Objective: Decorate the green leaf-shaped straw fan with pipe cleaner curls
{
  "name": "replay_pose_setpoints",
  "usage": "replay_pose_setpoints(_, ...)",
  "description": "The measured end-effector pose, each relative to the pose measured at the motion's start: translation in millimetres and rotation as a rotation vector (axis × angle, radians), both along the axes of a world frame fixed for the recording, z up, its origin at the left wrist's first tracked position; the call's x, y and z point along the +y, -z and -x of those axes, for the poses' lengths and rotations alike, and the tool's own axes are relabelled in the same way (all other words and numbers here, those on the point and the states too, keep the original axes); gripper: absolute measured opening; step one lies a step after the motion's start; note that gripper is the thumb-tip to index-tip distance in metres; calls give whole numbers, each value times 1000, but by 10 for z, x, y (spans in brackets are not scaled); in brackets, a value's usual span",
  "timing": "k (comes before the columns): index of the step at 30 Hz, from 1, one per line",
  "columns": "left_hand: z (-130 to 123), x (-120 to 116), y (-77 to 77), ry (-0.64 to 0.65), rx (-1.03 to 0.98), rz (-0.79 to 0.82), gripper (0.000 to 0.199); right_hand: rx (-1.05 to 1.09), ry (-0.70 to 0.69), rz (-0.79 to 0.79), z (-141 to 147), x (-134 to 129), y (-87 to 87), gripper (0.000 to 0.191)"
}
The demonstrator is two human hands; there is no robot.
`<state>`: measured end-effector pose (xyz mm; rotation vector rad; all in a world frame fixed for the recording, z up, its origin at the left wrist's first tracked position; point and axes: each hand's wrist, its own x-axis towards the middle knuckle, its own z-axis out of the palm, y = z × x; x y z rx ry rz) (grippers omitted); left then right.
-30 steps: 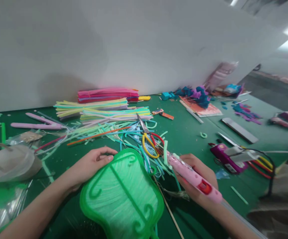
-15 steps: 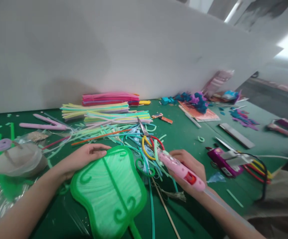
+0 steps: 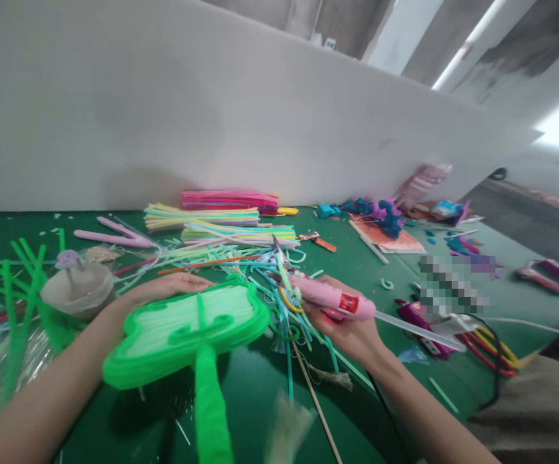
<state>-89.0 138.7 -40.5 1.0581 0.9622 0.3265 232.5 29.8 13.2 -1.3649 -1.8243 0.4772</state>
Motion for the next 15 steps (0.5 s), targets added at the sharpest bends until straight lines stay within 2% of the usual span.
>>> replay_pose_setpoints(5, -39, -65, -31, 89, -6, 39, 38, -152, -202, -128, 34, 96, -59, 11)
replay_pose_setpoints(10, -55, -102, -85, 159, 5, 23, 34, -185, -423, -150, 33, 195, -65, 18)
replay_pose_setpoints(12, -60, -101, -90, 162, 10, 18, 35, -204, -464, -188, 37, 203, -39, 20)
replay_pose_setpoints(15, -61, -92, -80, 152, 15, 13, 35, -232, -452, -247, 60, 194, 14, 24)
